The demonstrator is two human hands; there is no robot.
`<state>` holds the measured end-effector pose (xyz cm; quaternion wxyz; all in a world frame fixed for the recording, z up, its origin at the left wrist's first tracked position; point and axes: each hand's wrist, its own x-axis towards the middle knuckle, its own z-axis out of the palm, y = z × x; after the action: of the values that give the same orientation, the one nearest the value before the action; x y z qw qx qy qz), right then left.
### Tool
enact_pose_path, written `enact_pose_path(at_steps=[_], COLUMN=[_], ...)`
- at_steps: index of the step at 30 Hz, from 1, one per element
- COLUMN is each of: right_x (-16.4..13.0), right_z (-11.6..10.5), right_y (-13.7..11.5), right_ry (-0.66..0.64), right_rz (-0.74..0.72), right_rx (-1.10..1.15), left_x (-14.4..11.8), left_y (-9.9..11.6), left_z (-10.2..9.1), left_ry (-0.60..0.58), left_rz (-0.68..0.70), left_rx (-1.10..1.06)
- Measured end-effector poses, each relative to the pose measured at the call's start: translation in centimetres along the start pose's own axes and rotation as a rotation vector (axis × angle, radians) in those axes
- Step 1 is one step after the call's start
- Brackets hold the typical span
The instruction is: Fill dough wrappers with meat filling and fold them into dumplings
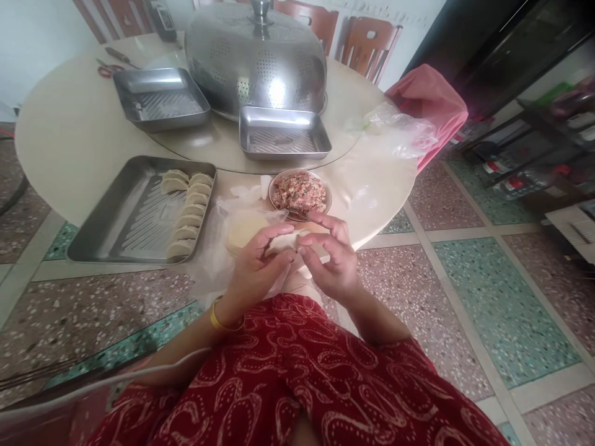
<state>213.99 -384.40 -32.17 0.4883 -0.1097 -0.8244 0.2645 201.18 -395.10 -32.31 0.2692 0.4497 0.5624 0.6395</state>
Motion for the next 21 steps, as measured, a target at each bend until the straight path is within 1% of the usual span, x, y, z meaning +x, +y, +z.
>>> enact_pose_path(at_steps=[3, 7, 9, 12, 14, 16, 19, 21], right_x=[-0.09, -0.23, -0.32, -0.51, -0.61, -0.68, -0.73, -0.73], right_z=[0.06, 0.12, 0.07, -0.05, -0.09, -0.09, -0.04, -0.03], right_y=[-0.09, -0.17, -0.12, 0.10, 0.29, 0.44, 0.45, 0.34], right_ry=[0.022, 0.047, 0.047, 0.021, 0.010, 0.032, 0.058, 0.055], right_rz=[0.027, 0.062, 0.053, 0.001, -0.039, -0.055, -0.034, -0.024], right_rx=[-0.001, -0.046, -0.036, -0.006, 0.004, 0.002, 0.001, -0.006], left_x=[-0.06, 0.04, 0.13, 0.23, 0.24, 0.21, 0.18, 0.25], left_y=[0.13, 0.30, 0.26, 0.15, 0.22, 0.41, 0.70, 0.77], left_z=[0.18, 0.42, 0.50, 0.55, 0.56, 0.60, 0.76, 0.87], left_ry=[0.024, 0.040, 0.054, 0.077, 0.080, 0.077, 0.061, 0.049], left_rz=[0.044, 0.153, 0.199, 0.240, 0.245, 0.217, 0.156, 0.153], left_rx=[0.050, 0.131, 0.169, 0.215, 0.224, 0.218, 0.183, 0.152])
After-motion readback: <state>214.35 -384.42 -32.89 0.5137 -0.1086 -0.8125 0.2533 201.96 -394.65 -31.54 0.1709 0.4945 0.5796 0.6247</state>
